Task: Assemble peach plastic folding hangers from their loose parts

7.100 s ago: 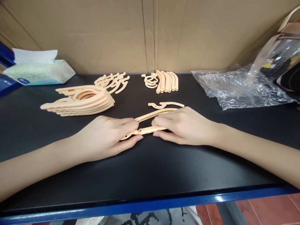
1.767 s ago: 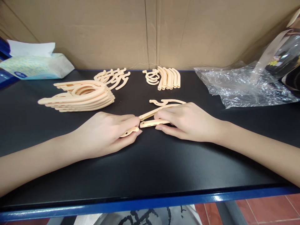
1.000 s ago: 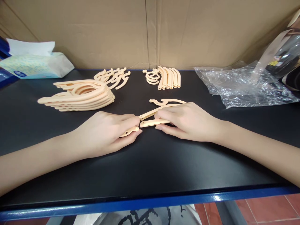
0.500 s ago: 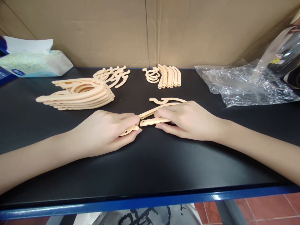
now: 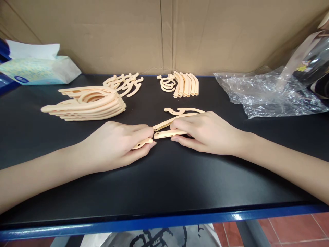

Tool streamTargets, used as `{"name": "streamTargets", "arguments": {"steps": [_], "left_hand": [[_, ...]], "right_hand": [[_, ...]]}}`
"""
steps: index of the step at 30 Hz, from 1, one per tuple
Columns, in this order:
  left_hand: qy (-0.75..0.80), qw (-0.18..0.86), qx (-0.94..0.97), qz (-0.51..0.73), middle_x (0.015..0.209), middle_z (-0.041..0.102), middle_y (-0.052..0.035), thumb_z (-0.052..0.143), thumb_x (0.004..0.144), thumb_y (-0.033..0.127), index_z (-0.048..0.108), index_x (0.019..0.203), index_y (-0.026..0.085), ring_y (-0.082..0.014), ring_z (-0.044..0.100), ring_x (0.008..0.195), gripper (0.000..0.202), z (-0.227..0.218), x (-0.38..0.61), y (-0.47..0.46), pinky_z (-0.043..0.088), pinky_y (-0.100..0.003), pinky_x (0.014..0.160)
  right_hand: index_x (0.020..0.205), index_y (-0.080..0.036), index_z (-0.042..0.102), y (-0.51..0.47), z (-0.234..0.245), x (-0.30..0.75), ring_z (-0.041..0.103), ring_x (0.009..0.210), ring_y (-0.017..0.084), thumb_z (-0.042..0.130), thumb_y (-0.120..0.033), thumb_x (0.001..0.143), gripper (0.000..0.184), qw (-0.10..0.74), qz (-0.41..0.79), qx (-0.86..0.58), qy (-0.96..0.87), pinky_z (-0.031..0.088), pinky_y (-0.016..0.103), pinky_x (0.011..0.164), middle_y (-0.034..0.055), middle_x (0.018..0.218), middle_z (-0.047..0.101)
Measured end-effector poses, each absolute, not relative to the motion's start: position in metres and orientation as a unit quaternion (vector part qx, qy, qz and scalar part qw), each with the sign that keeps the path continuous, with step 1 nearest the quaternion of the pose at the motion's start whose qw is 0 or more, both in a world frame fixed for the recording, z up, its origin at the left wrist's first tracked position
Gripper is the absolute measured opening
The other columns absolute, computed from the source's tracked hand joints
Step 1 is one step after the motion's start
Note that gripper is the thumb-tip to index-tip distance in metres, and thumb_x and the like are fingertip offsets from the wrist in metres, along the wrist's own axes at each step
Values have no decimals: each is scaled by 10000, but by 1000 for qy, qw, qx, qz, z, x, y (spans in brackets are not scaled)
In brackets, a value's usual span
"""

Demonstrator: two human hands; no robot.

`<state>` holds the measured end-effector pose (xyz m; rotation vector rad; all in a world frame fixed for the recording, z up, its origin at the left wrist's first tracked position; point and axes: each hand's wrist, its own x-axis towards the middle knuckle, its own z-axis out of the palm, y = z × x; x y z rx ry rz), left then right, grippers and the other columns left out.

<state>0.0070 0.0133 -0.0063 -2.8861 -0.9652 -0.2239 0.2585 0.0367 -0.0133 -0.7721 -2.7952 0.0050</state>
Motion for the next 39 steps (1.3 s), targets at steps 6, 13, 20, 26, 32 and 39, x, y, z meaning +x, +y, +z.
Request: {"name": "streamTargets", "arguments": {"steps": [6,13,20,26,32,39], "left_hand": [[-315,44,-945,-79,704,598,28,459,960,251,508,782,180,-127,508,507,198,-7,7,13,216,-275,459],[-318,46,-944,-74,702,599,29,452,963,257,508,778,180,-116,506,504,209,-6,6,12,213,-269,459],[-311,51,-945,-85,691,582,34,451,964,257,500,776,183,-125,496,496,208,-8,7,13,211,-269,457],[-309,51,-945,-90,689,571,35,458,963,260,499,773,184,-132,490,497,208,-7,7,14,205,-272,454],[-305,52,-946,-96,680,560,35,471,958,248,504,772,182,-128,476,498,200,-9,6,13,213,-266,461],[-303,56,-946,-100,674,561,33,477,955,256,507,763,180,-130,473,489,208,-9,6,14,195,-266,457]], "right_hand": [[943,-207,549,37,-13,258,618,706,135,434,-344,1001,188,117,1,-265,-957,376,258,599,9,879,683],[962,-205,554,36,-13,258,627,719,139,423,-345,1007,197,116,3,-266,-957,381,264,603,15,902,691],[951,-201,543,37,-15,259,622,716,137,428,-350,1008,197,120,-5,-264,-957,369,259,594,6,882,675],[937,-200,534,37,-15,260,609,707,129,432,-340,1006,186,122,-9,-261,-958,359,259,588,-4,868,659],[936,-202,533,37,-16,260,605,698,117,449,-329,999,165,125,-17,-259,-958,358,252,582,-19,854,647],[943,-205,535,38,-17,261,616,723,119,447,-333,1000,165,127,-13,-258,-958,357,249,579,-22,865,649]]}}
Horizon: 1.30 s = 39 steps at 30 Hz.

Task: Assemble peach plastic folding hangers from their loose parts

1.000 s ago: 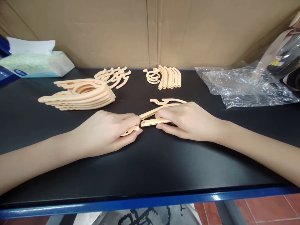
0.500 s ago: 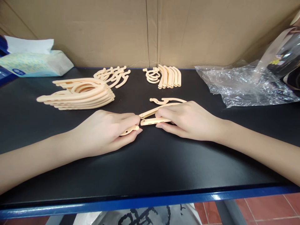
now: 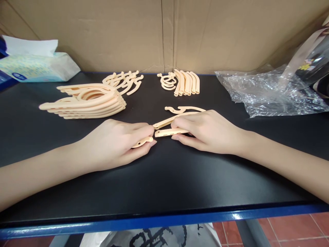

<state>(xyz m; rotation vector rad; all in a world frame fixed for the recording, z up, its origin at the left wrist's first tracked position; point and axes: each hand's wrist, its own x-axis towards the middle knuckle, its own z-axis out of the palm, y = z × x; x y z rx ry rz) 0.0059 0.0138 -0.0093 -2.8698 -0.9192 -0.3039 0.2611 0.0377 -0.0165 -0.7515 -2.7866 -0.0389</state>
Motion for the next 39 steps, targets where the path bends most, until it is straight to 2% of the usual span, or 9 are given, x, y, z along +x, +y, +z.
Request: {"name": "streamTargets", "arguments": {"steps": [11,16,20,22,24,27,33,39], "left_hand": [[-314,47,-944,-87,684,559,34,453,962,256,495,770,185,-137,487,498,209,-8,6,12,188,-270,463],[-322,-13,-942,-99,652,513,46,453,980,348,453,739,193,-125,466,488,287,-7,6,15,203,-262,477],[-349,-78,-921,-152,573,442,60,380,1005,346,417,697,196,-107,447,472,345,-6,6,15,224,-247,493],[-365,-72,-911,-180,565,434,60,352,1002,316,406,698,198,-105,448,478,330,-6,6,15,230,-244,500],[-371,-55,-901,-217,549,403,65,341,990,297,378,699,202,-100,417,458,308,-6,5,14,224,-240,492],[-369,-31,-894,-250,544,369,73,348,962,266,348,722,211,-96,378,439,246,-7,5,14,223,-234,477],[-398,11,-890,-220,603,421,58,400,916,210,352,763,216,-107,411,496,160,-3,7,14,275,-229,498],[-391,19,-898,-201,585,425,67,431,913,198,368,768,218,-112,431,479,159,-9,8,15,268,-231,486]], "right_hand": [[945,-201,538,38,-16,259,613,695,124,432,-345,1009,190,123,-19,-262,-957,373,250,586,-5,864,664],[927,-197,541,37,-14,259,612,676,130,434,-343,1007,198,119,-16,-262,-958,388,257,575,4,855,667],[1026,-198,567,37,-14,260,664,820,148,476,-313,992,151,142,-4,-247,-959,451,256,664,24,975,698],[1066,-202,576,37,-14,260,667,911,160,498,-293,982,146,164,-6,-231,-959,472,262,747,33,1028,698],[1065,-204,584,36,-14,260,658,932,167,505,-275,977,139,175,-15,-221,-959,478,265,765,37,1014,691],[1045,-202,591,37,-14,260,650,887,168,498,-264,976,131,175,-32,-216,-960,479,256,704,37,957,680],[1064,-207,592,34,-14,261,686,850,147,522,-256,968,129,204,-78,-198,-956,499,249,708,29,987,719],[960,-176,619,30,-8,258,651,663,127,551,-242,957,95,230,-197,-165,-939,467,242,619,4,771,706]]}}
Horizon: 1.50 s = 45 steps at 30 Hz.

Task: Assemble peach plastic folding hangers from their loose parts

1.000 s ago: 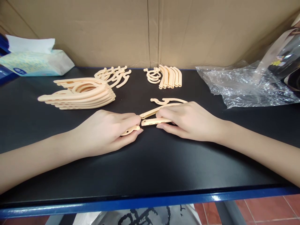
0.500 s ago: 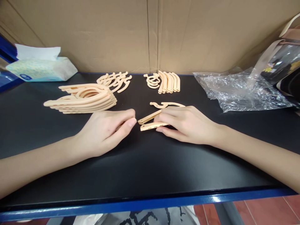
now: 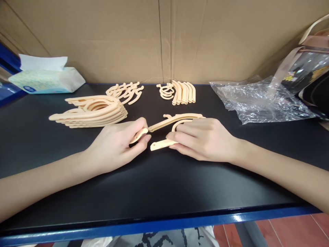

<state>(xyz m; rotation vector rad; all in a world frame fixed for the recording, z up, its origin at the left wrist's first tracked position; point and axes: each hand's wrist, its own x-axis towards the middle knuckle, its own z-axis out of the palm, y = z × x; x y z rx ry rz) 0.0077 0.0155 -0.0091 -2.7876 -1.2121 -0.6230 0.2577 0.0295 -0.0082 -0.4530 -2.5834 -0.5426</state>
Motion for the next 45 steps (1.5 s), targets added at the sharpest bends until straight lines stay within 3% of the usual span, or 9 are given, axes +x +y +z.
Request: {"name": "streamTargets", "arguments": {"steps": [6,12,19,25,39,45], "left_hand": [[-362,31,-916,-170,668,553,41,436,910,237,435,819,208,-130,543,565,95,-13,6,17,286,-232,501],[-357,47,-921,-146,615,533,53,493,945,385,453,810,197,-113,513,487,235,-13,7,15,250,-221,465],[-356,84,-921,-138,570,547,43,435,989,471,463,786,195,-121,521,445,344,-14,7,14,230,-232,446],[-357,63,-922,-135,531,497,57,420,991,467,433,743,198,-106,478,413,365,-13,8,15,216,-224,433],[-329,42,-942,-45,531,555,24,376,1013,427,486,761,191,-147,550,449,361,-5,9,17,229,-249,435],[-340,61,-938,11,533,599,1,429,1001,426,511,767,178,-164,553,429,351,4,14,13,171,-258,423]], "right_hand": [[977,-178,621,31,-10,258,597,602,128,573,-264,946,103,231,-238,-172,-928,425,256,578,-8,716,663],[980,-185,614,32,-10,258,586,608,129,568,-269,949,101,241,-251,-178,-920,430,259,609,-10,699,658],[992,-174,610,30,-12,258,647,675,127,563,-241,955,90,248,-178,-184,-934,460,238,632,9,772,698],[963,-176,607,29,-12,257,651,666,119,550,-244,964,89,246,-170,-191,-935,437,232,599,3,791,710],[959,-186,619,26,-10,255,589,605,109,526,-246,974,111,238,-181,-189,-935,422,236,593,-8,760,684],[999,-180,605,24,-9,255,540,609,106,503,-228,984,114,235,-145,-179,-944,407,234,589,-2,778,651]]}}
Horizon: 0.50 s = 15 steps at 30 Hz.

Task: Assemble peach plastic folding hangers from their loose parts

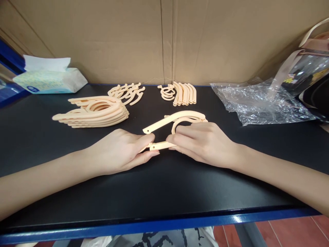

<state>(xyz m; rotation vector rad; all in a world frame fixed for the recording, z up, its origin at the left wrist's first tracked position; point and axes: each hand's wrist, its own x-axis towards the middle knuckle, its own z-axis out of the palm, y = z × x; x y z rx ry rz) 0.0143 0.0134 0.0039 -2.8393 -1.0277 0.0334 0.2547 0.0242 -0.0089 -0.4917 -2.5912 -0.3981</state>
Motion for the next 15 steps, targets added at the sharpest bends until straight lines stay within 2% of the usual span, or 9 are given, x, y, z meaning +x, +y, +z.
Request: {"name": "streamTargets", "arguments": {"steps": [9,15], "left_hand": [[-310,90,-947,3,578,627,6,416,1004,385,482,775,182,-184,624,466,313,1,14,10,184,-273,409],[-272,162,-947,-61,580,623,12,369,1013,348,495,789,174,-183,635,450,310,-6,9,7,232,-296,391]], "right_hand": [[1046,-153,620,22,-8,254,584,685,110,499,-235,989,157,221,-75,-179,-956,426,226,620,8,770,636],[1111,-166,599,26,-10,254,579,693,112,459,-265,1008,200,198,-68,-171,-963,409,228,587,-4,776,632]]}}
